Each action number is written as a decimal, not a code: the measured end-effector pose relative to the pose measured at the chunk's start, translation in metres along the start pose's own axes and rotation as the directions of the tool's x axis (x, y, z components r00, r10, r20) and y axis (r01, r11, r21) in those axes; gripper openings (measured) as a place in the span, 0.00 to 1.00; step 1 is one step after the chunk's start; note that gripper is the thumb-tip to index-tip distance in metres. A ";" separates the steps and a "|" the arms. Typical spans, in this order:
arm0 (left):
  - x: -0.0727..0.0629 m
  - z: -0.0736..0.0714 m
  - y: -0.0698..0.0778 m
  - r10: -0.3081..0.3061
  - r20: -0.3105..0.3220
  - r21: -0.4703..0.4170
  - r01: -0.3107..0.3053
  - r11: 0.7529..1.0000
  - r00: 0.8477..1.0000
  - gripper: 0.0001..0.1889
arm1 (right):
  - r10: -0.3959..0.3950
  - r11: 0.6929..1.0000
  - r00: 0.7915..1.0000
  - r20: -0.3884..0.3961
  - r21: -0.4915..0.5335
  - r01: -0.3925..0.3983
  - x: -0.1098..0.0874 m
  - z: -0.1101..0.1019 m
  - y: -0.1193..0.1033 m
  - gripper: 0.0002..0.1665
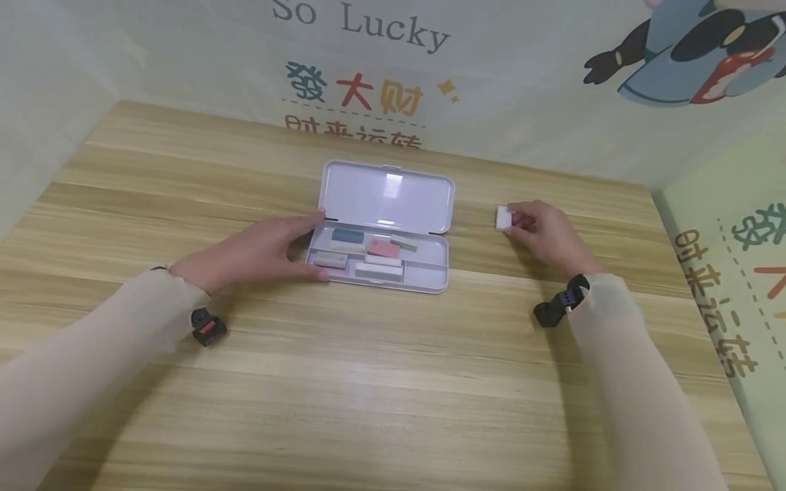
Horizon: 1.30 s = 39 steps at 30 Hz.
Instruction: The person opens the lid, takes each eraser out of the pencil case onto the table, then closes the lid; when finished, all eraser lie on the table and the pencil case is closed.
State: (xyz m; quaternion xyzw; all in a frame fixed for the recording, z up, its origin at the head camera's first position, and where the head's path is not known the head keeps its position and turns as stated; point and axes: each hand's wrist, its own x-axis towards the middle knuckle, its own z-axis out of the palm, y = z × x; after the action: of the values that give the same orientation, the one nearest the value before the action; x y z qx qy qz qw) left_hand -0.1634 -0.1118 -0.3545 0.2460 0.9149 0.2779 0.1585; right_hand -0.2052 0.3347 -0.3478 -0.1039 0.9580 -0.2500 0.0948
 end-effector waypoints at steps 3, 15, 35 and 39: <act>0.000 0.000 -0.001 0.006 -0.002 -0.001 -0.006 1.000 1.000 0.54 | 0.017 1.000 1.000 0.014 -0.009 -0.017 0.001 0.000 -0.001 0.29; -0.004 -0.001 -0.001 -0.017 0.004 0.014 0.017 1.000 1.000 0.55 | 0.033 0.999 0.996 0.083 -0.033 -0.031 0.005 -0.001 -0.009 0.31; 0.001 -0.002 0.001 0.013 -0.001 0.016 -0.013 1.000 1.000 0.55 | -0.221 0.970 0.971 -0.095 -0.122 0.209 -0.003 0.005 -0.039 0.22; 0.000 0.000 0.001 0.016 0.004 0.023 -0.016 1.000 1.000 0.55 | -0.358 0.932 0.929 -0.096 -0.104 0.348 -0.004 0.020 -0.062 0.19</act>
State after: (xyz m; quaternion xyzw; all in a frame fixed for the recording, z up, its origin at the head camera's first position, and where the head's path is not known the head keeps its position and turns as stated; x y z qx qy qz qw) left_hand -0.1636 -0.1112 -0.3538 0.2556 0.9158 0.2683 0.1551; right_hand -0.1873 0.2736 -0.3338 -0.2641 0.9373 -0.2273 -0.0106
